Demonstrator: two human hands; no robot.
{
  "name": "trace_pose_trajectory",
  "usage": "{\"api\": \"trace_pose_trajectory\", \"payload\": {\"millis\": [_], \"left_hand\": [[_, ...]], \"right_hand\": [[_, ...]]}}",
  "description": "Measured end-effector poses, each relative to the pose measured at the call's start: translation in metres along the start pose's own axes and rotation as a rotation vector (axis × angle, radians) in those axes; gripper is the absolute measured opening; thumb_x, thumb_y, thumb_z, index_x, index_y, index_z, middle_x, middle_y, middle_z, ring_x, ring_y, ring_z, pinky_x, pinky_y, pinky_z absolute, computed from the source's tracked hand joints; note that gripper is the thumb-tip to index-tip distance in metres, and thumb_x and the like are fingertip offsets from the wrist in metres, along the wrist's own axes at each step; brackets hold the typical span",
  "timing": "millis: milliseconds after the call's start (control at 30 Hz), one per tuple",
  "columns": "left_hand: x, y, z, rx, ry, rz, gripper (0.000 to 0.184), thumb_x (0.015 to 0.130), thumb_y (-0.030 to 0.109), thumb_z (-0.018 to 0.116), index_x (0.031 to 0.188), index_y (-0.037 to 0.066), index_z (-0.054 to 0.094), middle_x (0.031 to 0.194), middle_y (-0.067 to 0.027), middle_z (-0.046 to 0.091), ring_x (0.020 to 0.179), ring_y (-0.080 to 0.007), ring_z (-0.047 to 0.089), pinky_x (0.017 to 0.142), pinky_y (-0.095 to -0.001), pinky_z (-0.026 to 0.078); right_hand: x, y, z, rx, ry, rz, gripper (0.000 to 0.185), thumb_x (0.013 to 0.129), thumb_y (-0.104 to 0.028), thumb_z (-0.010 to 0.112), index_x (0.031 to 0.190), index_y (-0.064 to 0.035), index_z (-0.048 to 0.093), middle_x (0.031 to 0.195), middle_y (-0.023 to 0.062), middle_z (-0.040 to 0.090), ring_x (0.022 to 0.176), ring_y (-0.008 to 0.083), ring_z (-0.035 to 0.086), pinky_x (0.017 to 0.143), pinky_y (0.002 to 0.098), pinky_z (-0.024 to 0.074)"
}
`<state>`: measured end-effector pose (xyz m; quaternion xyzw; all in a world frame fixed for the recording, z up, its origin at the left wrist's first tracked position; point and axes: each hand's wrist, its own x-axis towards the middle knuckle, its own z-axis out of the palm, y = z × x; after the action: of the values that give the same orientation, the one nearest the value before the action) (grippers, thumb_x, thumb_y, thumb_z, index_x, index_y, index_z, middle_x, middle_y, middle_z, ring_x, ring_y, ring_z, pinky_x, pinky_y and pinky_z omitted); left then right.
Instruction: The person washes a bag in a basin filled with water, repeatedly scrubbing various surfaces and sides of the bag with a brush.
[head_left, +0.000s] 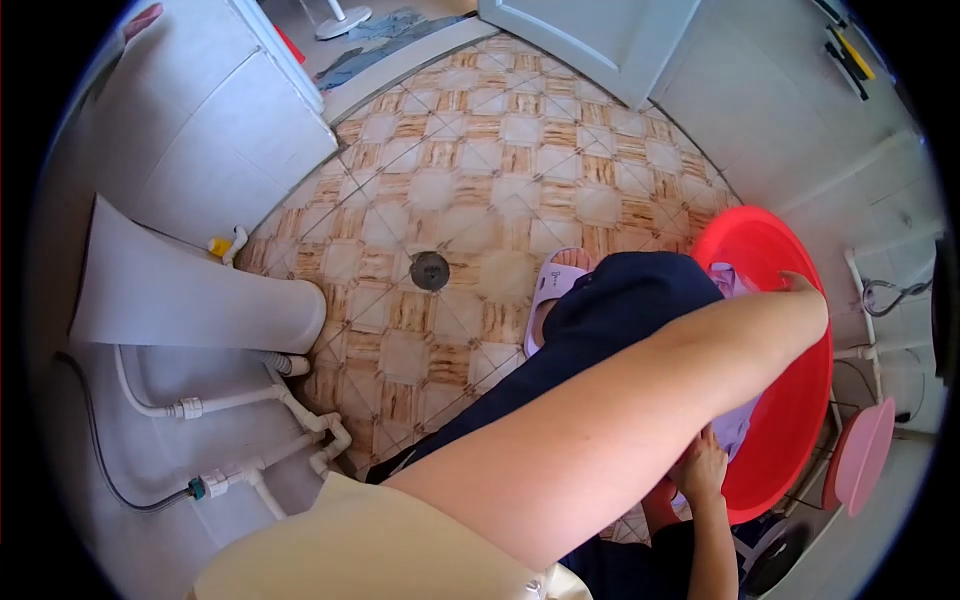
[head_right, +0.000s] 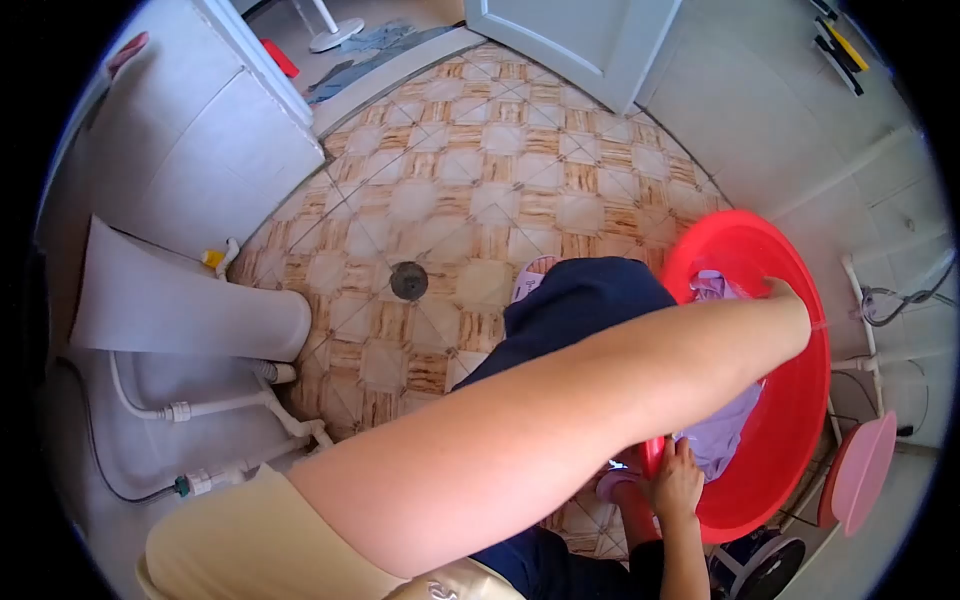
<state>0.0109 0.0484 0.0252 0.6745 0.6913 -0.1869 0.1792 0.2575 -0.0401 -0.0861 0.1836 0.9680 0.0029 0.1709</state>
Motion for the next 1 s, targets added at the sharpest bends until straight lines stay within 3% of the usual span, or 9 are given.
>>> {"api": "trace_pose_trajectory", "payload": {"millis": [300,333,367,433,467,533,667,867,1000], "left_hand": [[-0.002,0.002,0.001,-0.021,-0.005,0.034,0.032,0.084,0.037,0.057,0.110,0.019,0.063,0.115,-0.0049,0.061,0.107,-0.0220,0.056,0.089,-0.0368,0.045],[0.000,0.003,0.001,-0.023,-0.008,0.037,0.032,0.084,0.037,0.057,0.110,0.019,0.063,0.115,-0.0050,0.061,0.107,-0.0220,0.056,0.089,-0.0367,0.045],[0.001,0.003,0.001,-0.024,-0.010,0.042,0.032,0.084,0.037,0.057,0.110,0.019,0.063,0.116,-0.0050,0.060,0.107,-0.0220,0.055,0.090,-0.0367,0.044],[0.001,0.006,0.000,-0.020,-0.010,0.050,0.032,0.084,0.037,0.057,0.111,0.019,0.063,0.116,-0.0051,0.060,0.108,-0.0220,0.055,0.090,-0.0367,0.044],[0.002,0.006,0.000,-0.016,-0.009,0.051,0.032,0.084,0.037,0.057,0.111,0.019,0.063,0.116,-0.0052,0.060,0.108,-0.0220,0.055,0.090,-0.0367,0.044],[0.003,0.009,0.000,-0.016,-0.010,0.055,0.032,0.084,0.036,0.056,0.111,0.020,0.062,0.117,-0.0053,0.060,0.108,-0.0220,0.055,0.090,-0.0367,0.044],[0.006,0.014,-0.003,-0.007,-0.010,0.065,0.033,0.084,0.036,0.056,0.112,0.020,0.062,0.118,-0.0055,0.059,0.109,-0.0220,0.054,0.091,-0.0366,0.044],[0.014,0.025,-0.008,0.017,-0.009,0.076,0.033,0.084,0.036,0.056,0.113,0.021,0.061,0.119,-0.0058,0.058,0.110,-0.0220,0.054,0.091,-0.0366,0.044],[0.020,0.035,-0.014,0.037,-0.017,0.063,0.034,0.084,0.035,0.056,0.114,0.021,0.061,0.120,-0.0061,0.058,0.111,-0.0220,0.053,0.092,-0.0365,0.043]], "right_hand": [[-0.004,0.009,0.010,-0.023,0.067,-0.150,0.052,0.063,-0.023,0.072,0.109,-0.0035,0.055,0.102,0.0186,0.059,0.093,0.0335,0.059,0.073,0.0415,0.0495],[-0.002,0.006,0.006,0.003,-0.201,0.034,0.051,0.067,-0.021,0.067,0.114,-0.0056,0.054,0.110,0.0185,0.058,0.098,0.0340,0.057,0.078,0.0424,0.0481],[-0.003,0.016,0.022,0.003,-0.204,0.032,0.051,0.067,-0.021,0.067,0.114,-0.0056,0.054,0.110,0.0185,0.058,0.098,0.0340,0.057,0.078,0.0424,0.0481],[-0.007,0.036,0.055,0.267,0.184,-0.113,0.056,0.066,-0.022,0.068,0.118,-0.0076,0.054,0.116,0.0184,0.055,0.105,0.0352,0.054,0.084,0.0435,0.0455],[-0.008,0.039,0.056,0.266,0.182,-0.113,0.056,0.066,-0.022,0.068,0.118,-0.0076,0.054,0.116,0.0184,0.055,0.105,0.0352,0.054,0.084,0.0435,0.0455],[-0.006,0.019,0.028,-0.052,-0.006,-0.086,0.059,0.065,-0.020,0.068,0.120,-0.0074,0.052,0.121,0.0192,0.052,0.110,0.0364,0.049,0.089,0.0441,0.0424],[-0.007,0.037,0.057,0.166,0.194,-0.175,0.053,0.065,-0.019,0.068,0.114,-0.0069,0.056,0.113,0.0185,0.057,0.103,0.0362,0.054,0.084,0.0441,0.0456],[-0.006,0.017,0.029,-0.094,0.246,-0.173,0.034,0.063,-0.021,0.070,0.093,-0.0077,0.062,0.088,0.0156,0.063,0.082,0.0341,0.061,0.070,0.0426,0.0495],[-0.001,0.015,0.026,-0.049,-0.021,-0.039,0.051,0.058,-0.027,0.076,0.100,-0.0050,0.057,0.096,0.0170,0.058,0.088,0.0319,0.060,0.071,0.0421,0.0501]]}}
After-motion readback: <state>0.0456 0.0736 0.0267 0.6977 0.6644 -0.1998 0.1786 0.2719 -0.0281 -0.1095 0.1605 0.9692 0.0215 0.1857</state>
